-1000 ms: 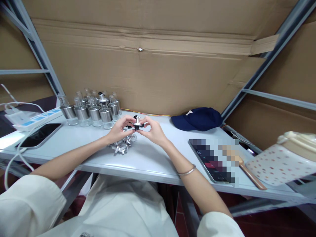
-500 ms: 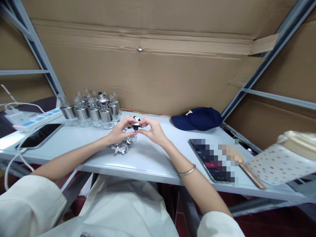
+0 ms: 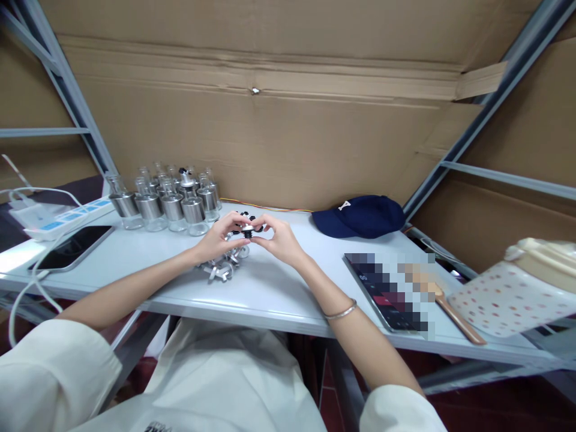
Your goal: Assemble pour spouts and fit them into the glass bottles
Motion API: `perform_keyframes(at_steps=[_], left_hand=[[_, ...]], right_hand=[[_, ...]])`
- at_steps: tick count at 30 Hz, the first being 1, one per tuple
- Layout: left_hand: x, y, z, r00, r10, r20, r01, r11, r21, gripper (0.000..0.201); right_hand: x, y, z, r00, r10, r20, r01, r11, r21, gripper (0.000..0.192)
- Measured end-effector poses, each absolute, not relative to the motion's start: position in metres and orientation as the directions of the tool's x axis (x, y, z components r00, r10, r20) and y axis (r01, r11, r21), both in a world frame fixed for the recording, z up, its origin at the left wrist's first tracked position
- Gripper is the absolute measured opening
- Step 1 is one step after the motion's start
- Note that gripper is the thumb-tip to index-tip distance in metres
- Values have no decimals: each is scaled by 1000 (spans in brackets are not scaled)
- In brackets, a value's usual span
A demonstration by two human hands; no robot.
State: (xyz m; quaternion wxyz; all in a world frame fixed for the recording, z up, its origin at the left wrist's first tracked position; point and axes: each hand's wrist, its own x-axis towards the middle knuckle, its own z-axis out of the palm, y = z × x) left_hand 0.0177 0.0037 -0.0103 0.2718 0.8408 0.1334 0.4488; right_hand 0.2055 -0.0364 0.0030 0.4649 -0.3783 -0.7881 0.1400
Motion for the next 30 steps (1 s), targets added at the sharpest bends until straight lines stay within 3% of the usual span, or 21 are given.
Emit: perform_keyframes(at_steps=[7,16,25,30], left_hand=[[18,3,-11,561,475,678,-33,-805,592,24],[17,4,-8,565,498,658,43,-814,579,29],[19,5,-12,543,531,650,-85,-736,672,29],[20,3,-12,471,508,721,-52,-800,598,27]], right_hand=[[208,-32,1,-298,718,629,449,687,-572,21],[206,-37,4,-305,732,609,462,673,-577,19],[207,-34,3,-284,756,590,436,650,-623,20],[204,-36,4,-237,813,531,424,579,-697,23]])
